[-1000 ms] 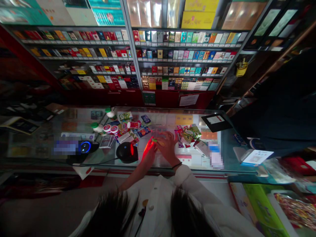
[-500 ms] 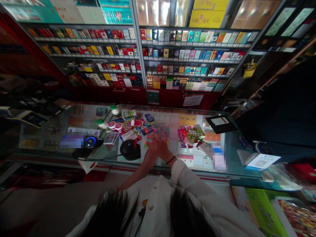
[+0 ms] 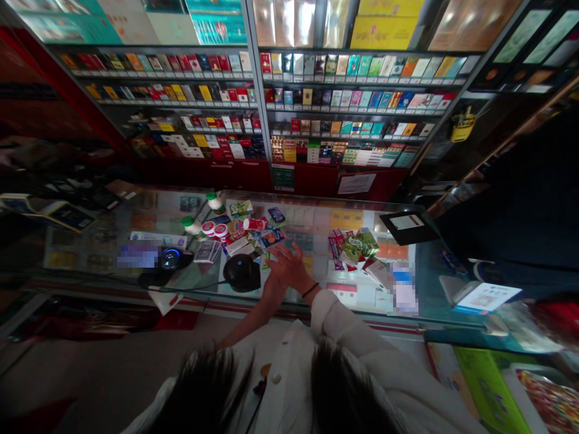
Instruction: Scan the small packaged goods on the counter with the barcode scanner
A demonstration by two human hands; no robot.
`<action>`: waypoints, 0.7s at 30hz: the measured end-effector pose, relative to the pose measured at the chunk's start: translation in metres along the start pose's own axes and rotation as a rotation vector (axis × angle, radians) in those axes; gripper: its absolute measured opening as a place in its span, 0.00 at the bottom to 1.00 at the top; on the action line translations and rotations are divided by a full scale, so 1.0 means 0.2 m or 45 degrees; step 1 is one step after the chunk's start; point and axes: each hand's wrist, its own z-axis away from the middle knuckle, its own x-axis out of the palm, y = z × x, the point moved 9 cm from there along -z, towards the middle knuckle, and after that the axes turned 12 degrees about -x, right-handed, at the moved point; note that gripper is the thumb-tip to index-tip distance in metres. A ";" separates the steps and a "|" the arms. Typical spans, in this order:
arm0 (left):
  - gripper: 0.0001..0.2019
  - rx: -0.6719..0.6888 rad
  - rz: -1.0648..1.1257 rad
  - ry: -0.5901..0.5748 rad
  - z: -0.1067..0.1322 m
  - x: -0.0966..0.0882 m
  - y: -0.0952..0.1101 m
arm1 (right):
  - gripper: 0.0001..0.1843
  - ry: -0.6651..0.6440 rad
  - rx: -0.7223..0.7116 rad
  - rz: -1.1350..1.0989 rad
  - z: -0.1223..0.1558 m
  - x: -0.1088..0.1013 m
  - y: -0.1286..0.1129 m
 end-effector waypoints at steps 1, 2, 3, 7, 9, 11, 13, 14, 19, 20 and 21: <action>0.14 -0.005 -0.014 0.017 0.01 -0.02 -0.01 | 0.10 0.031 -0.003 0.014 0.01 -0.02 0.01; 0.14 -0.010 -0.028 0.034 0.03 -0.03 -0.02 | 0.09 0.055 0.001 0.027 0.01 -0.04 0.02; 0.13 -0.016 -0.036 0.050 0.05 -0.06 -0.03 | 0.09 0.067 0.009 0.037 0.02 -0.05 0.03; 0.12 0.132 -0.274 0.138 0.19 -0.17 0.03 | 0.09 0.100 0.021 0.091 0.06 -0.08 0.08; 0.12 0.226 -0.477 0.185 0.26 -0.20 0.09 | 0.09 0.129 0.028 0.124 0.07 -0.09 0.10; 0.12 0.287 -0.612 0.211 0.31 -0.23 0.16 | 0.09 0.147 0.046 0.144 0.07 -0.09 0.11; 0.11 0.350 -0.679 0.225 0.33 -0.25 0.26 | 0.09 0.147 0.071 0.155 0.08 -0.09 0.13; 0.11 0.385 -0.700 0.227 0.34 -0.26 0.31 | 0.09 0.141 0.087 0.157 0.08 -0.09 0.13; 0.10 0.478 -0.746 0.112 0.25 -0.35 0.55 | 0.06 0.158 0.149 0.172 0.15 -0.13 0.18; 0.09 0.493 -0.768 0.061 0.21 -0.36 0.60 | 0.06 0.182 0.161 0.185 0.16 -0.14 0.19; 0.09 0.510 -0.800 0.008 0.18 -0.37 0.64 | 0.06 0.209 0.176 0.203 0.18 -0.17 0.20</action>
